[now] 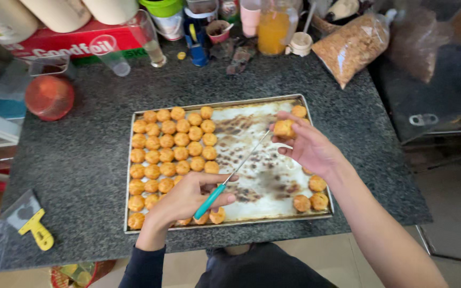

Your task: The person uses shears to cut an X shape into the top of multiple bread rolls on a baking sheet, handling them one at a time and rotating some rolls by hand to position them for cutting.

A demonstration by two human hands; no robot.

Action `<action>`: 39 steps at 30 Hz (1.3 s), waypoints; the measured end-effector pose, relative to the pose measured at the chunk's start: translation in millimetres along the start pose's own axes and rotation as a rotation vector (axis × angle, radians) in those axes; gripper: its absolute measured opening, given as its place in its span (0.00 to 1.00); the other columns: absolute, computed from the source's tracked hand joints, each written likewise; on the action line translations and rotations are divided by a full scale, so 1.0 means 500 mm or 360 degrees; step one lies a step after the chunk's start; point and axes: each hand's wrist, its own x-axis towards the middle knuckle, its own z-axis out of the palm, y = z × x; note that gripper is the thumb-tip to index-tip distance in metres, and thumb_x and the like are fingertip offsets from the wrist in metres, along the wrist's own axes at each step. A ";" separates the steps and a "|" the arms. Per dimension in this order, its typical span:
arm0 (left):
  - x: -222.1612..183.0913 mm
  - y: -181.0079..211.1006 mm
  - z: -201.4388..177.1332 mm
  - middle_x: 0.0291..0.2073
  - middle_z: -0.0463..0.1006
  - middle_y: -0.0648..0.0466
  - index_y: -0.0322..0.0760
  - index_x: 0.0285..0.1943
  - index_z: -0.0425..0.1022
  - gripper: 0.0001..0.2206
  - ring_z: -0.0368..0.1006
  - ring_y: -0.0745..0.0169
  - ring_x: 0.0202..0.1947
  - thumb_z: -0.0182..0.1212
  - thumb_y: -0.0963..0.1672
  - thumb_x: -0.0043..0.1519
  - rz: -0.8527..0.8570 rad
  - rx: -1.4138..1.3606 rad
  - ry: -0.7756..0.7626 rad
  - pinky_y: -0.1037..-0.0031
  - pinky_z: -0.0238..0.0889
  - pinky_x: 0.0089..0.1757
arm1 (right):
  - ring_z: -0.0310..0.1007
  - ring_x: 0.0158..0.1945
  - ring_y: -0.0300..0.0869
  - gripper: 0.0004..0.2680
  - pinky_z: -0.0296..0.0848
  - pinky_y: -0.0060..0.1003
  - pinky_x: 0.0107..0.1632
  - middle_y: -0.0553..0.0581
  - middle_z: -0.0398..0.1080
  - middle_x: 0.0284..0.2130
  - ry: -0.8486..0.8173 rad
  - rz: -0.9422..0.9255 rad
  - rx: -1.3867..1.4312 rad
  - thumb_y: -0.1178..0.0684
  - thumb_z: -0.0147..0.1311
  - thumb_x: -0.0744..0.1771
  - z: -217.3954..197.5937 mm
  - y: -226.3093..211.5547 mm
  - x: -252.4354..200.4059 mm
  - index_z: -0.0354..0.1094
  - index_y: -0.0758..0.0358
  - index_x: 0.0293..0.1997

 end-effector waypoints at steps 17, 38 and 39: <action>-0.088 -0.041 -0.053 0.26 0.74 0.67 0.38 0.62 0.79 0.26 0.63 0.81 0.25 0.72 0.49 0.55 0.0062 0.0096 0.0033 0.82 0.60 0.27 | 0.74 0.46 0.43 0.21 0.75 0.38 0.54 0.65 0.70 0.54 -0.0299 0.0112 0.0337 0.40 0.43 0.73 0.089 0.097 0.048 0.55 0.58 0.73; -0.103 -0.040 -0.078 0.18 0.73 0.55 0.44 0.61 0.79 0.28 0.67 0.71 0.20 0.72 0.54 0.52 0.0146 0.0597 0.0216 0.74 0.63 0.27 | 0.74 0.41 0.40 0.19 0.76 0.34 0.48 0.63 0.74 0.47 -0.0159 0.0238 -0.0069 0.43 0.42 0.72 0.175 0.126 0.046 0.60 0.66 0.68; -0.103 -0.039 -0.077 0.18 0.74 0.54 0.44 0.61 0.79 0.28 0.67 0.70 0.20 0.72 0.53 0.52 0.0151 0.0573 0.0214 0.73 0.64 0.27 | 0.74 0.41 0.40 0.19 0.76 0.33 0.48 0.63 0.74 0.47 -0.0121 0.0237 0.0029 0.43 0.41 0.73 0.173 0.130 0.049 0.60 0.66 0.68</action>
